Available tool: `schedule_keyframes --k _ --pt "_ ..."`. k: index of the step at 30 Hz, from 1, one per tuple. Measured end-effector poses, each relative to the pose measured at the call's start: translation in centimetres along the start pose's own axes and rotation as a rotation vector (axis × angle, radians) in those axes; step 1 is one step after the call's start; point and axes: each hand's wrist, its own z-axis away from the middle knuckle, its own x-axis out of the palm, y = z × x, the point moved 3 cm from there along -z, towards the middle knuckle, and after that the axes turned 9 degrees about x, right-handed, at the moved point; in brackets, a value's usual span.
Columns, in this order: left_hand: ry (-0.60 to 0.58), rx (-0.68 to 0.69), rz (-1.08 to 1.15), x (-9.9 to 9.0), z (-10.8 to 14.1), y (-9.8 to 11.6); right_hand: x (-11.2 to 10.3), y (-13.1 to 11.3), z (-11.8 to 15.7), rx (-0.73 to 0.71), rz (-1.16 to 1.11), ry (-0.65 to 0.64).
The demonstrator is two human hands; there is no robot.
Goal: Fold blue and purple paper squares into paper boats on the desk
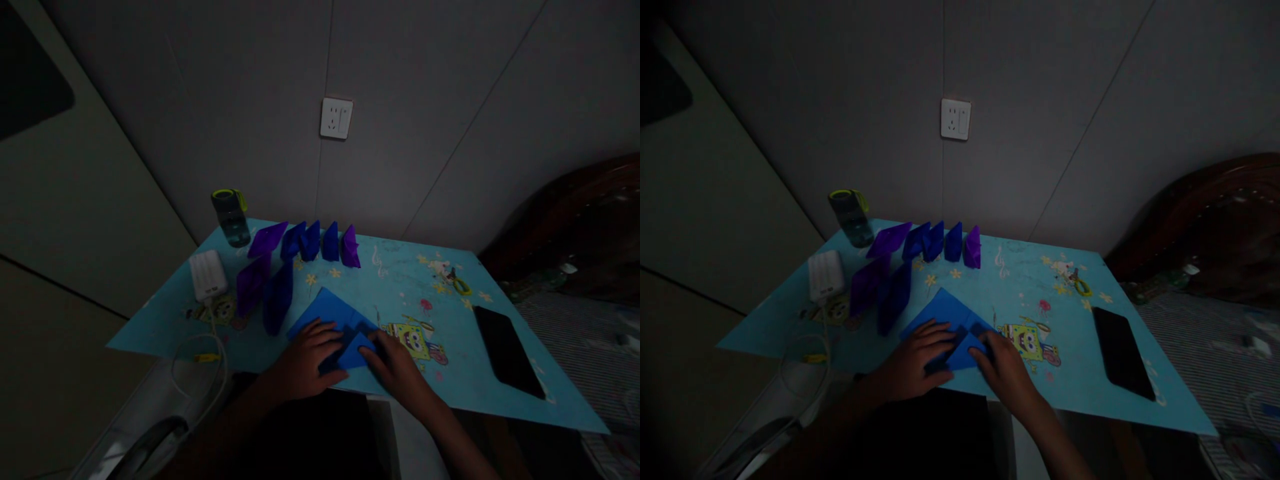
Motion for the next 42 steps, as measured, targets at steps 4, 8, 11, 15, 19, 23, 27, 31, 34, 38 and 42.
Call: schedule_keyframes --k 4,8,11,15,19,23,27,31,34,38,42 --pt "-0.033 0.024 -0.076 0.4 -0.1 0.4 0.2 0.6 0.8 0.050 -0.043 -0.005" --pt "0.082 -0.008 -0.141 0.7 -0.3 0.1 0.6 0.7 1.3 0.141 -0.055 0.061" --pt "0.161 -0.007 -0.190 0.6 -0.3 -0.3 0.3 0.0 1.7 0.111 -0.081 0.136" --pt "0.227 0.069 -0.219 0.2 -0.4 -0.3 -1.0 -0.9 2.3 -0.077 -0.095 0.166" --pt "0.368 0.189 -0.246 -0.8 -0.8 0.9 -1.9 -1.0 3.2 -0.246 -0.039 0.024" --pt "0.599 0.266 -0.349 -2.6 -0.9 3.3 -3.7 -0.6 4.0 -0.134 -0.126 0.201" --pt "0.598 0.344 -0.459 -3.4 -1.4 5.0 -5.5 -0.4 3.6 0.253 -0.456 0.396" --pt "0.282 0.268 -0.473 -1.2 -2.6 3.7 -4.6 0.4 1.2 0.377 -0.530 0.250" --pt "0.095 0.121 -0.458 1.3 -2.9 1.5 -2.8 2.4 -0.2 0.293 -0.309 0.258" --pt "0.035 0.032 -0.405 3.0 -2.6 0.0 -0.5 4.2 -0.3 0.030 0.013 0.244" --pt "0.063 0.017 -0.346 2.8 -2.4 0.2 0.8 3.4 0.4 -0.252 0.272 0.153"
